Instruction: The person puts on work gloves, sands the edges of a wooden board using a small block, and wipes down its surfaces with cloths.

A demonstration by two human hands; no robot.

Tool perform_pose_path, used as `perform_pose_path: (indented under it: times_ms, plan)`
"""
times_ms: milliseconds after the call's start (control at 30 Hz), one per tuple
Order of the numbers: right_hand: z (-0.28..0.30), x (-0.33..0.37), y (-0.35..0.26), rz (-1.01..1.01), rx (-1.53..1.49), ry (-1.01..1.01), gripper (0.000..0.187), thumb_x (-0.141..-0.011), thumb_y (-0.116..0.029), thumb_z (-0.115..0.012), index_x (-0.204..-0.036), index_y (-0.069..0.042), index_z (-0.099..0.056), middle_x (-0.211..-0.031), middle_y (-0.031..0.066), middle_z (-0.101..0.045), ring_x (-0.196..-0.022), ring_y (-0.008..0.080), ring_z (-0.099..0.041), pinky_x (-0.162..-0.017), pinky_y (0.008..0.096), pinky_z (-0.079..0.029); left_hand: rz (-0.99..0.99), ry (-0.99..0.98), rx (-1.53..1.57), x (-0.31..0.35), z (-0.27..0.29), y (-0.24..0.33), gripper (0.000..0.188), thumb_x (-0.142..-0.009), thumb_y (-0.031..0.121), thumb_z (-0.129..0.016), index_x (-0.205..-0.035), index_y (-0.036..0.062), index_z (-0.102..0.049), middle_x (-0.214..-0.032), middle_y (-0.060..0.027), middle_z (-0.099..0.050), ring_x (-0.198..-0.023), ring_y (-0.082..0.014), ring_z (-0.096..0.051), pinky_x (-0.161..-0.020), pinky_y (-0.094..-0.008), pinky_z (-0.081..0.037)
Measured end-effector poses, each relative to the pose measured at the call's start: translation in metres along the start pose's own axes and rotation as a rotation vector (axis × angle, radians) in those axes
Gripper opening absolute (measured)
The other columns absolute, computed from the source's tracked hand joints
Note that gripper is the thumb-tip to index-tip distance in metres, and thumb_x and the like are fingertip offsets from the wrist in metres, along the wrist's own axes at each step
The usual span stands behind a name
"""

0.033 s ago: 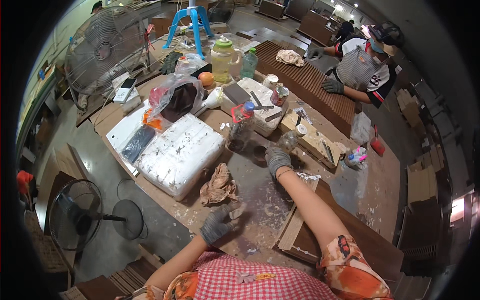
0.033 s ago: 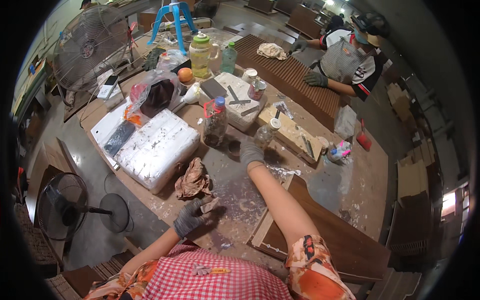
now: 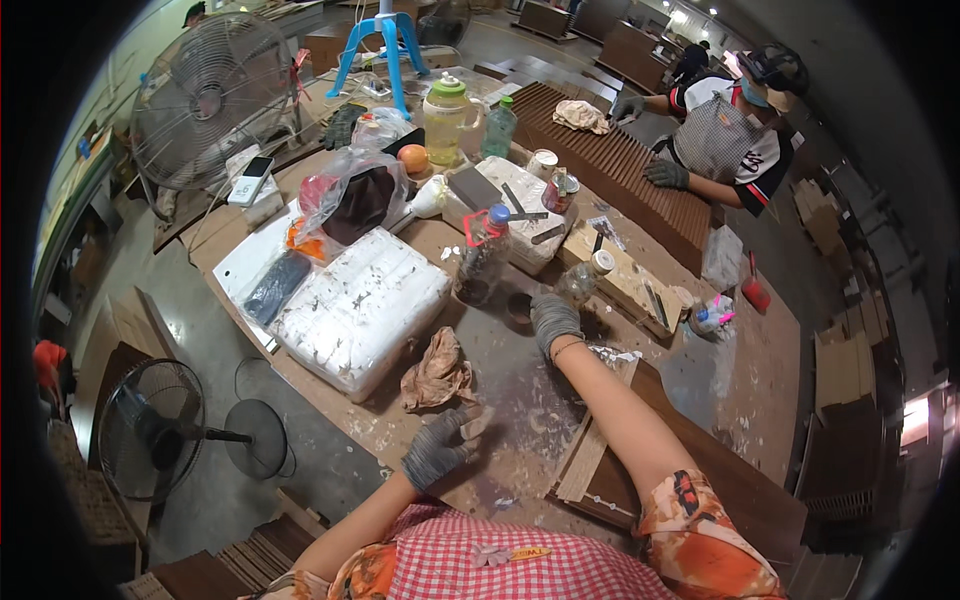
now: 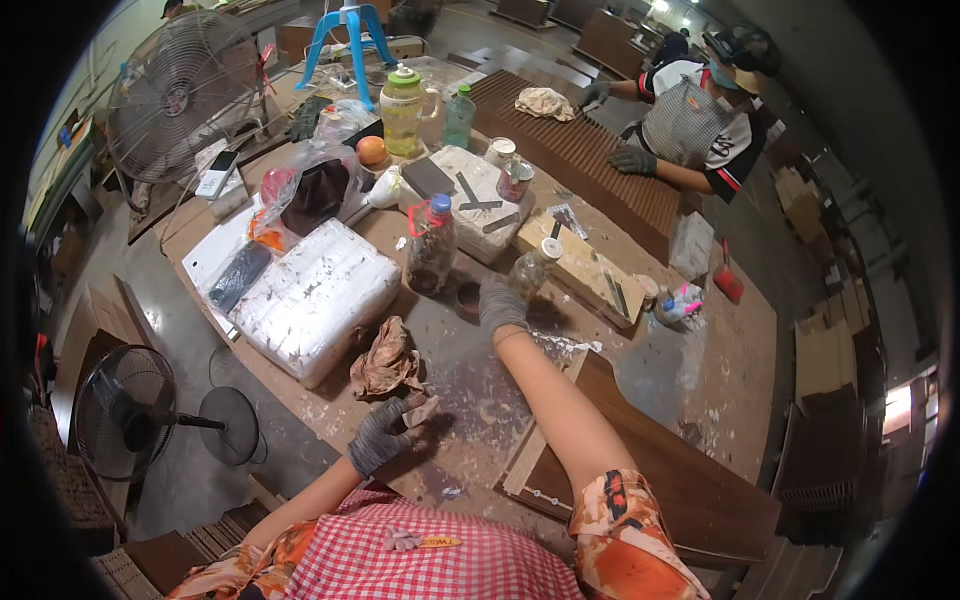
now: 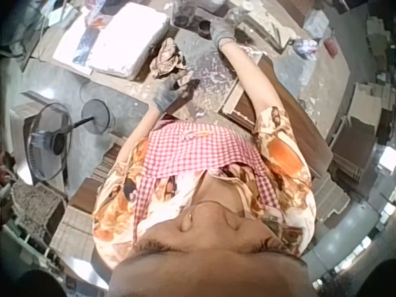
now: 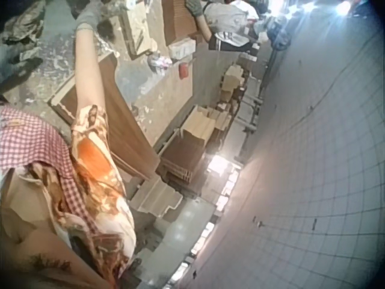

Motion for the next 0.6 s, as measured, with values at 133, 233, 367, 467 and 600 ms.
perform_pose_path:
  times_ms: [133,233,367,467,600]
  plan:
    - [0.01,0.01,-0.023,0.072,0.029,0.132,0.021,-0.082,-0.019,-0.055,-0.093,-0.007,-0.069,-0.097,0.0218,-0.065,-0.087,0.0396,-0.064,-0.076,0.0463,-0.052,0.181,0.056,0.506,0.011,-0.008,0.002,0.049,-0.082,0.01,-0.065,-0.129,0.0063,-0.053,-0.116,-0.0095,-0.06,-0.106,-0.0207,-0.058,-0.093,-0.0305,-0.045]
    - [0.033,0.021,-0.034,-0.065,-0.172,0.058,0.022,-0.083,-0.02,-0.056,-0.096,-0.008,-0.07,-0.098,0.02,-0.066,-0.092,0.0378,-0.065,-0.079,0.046,-0.052,0.232,0.035,0.293,0.02,-0.007,-0.001,0.046,-0.085,0.012,-0.063,-0.13,0.0089,-0.053,-0.115,-0.0164,-0.061,-0.105,-0.0258,-0.06,-0.091,-0.0332,-0.047]
    - [0.015,0.025,-0.026,-0.095,0.061,-0.074,0.022,-0.083,-0.014,-0.057,-0.099,-0.006,-0.069,-0.104,0.0189,-0.065,-0.101,0.0339,-0.063,-0.083,0.042,-0.052,0.091,-0.019,0.05,0.012,-0.007,-0.005,0.055,-0.083,0.015,-0.064,-0.135,0.0097,-0.047,-0.123,-0.0167,-0.057,-0.111,-0.0283,-0.057,-0.094,-0.0334,-0.045]
    - [-0.003,0.022,-0.012,-0.063,0.003,-0.001,0.022,-0.082,-0.021,-0.059,-0.097,-0.009,-0.07,-0.103,0.0182,-0.065,-0.096,0.0354,-0.063,-0.083,0.0431,-0.051,0.083,-0.046,0.044,0.013,-0.008,0.007,0.055,-0.083,0.013,-0.064,-0.135,0.0091,-0.046,-0.123,-0.0165,-0.057,-0.111,-0.0282,-0.057,-0.094,-0.0332,-0.044]
    - [0.001,0.027,0.003,-0.027,-0.129,0.088,0.021,-0.083,-0.018,-0.056,-0.096,-0.009,-0.069,-0.101,0.0195,-0.064,-0.093,0.0368,-0.062,-0.081,0.0448,-0.05,0.089,-0.075,0.113,0.007,-0.013,0.014,0.052,-0.085,0.013,-0.062,-0.134,0.0073,-0.047,-0.121,-0.0114,-0.059,-0.109,-0.0216,-0.057,-0.094,-0.0321,-0.043]
Point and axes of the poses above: each hand's wrist, its own x-axis away from the middle knuckle, its own z-axis out of the back of the hand, y = z × x, the point moved 4 cm from there along -x, towards the middle knuckle
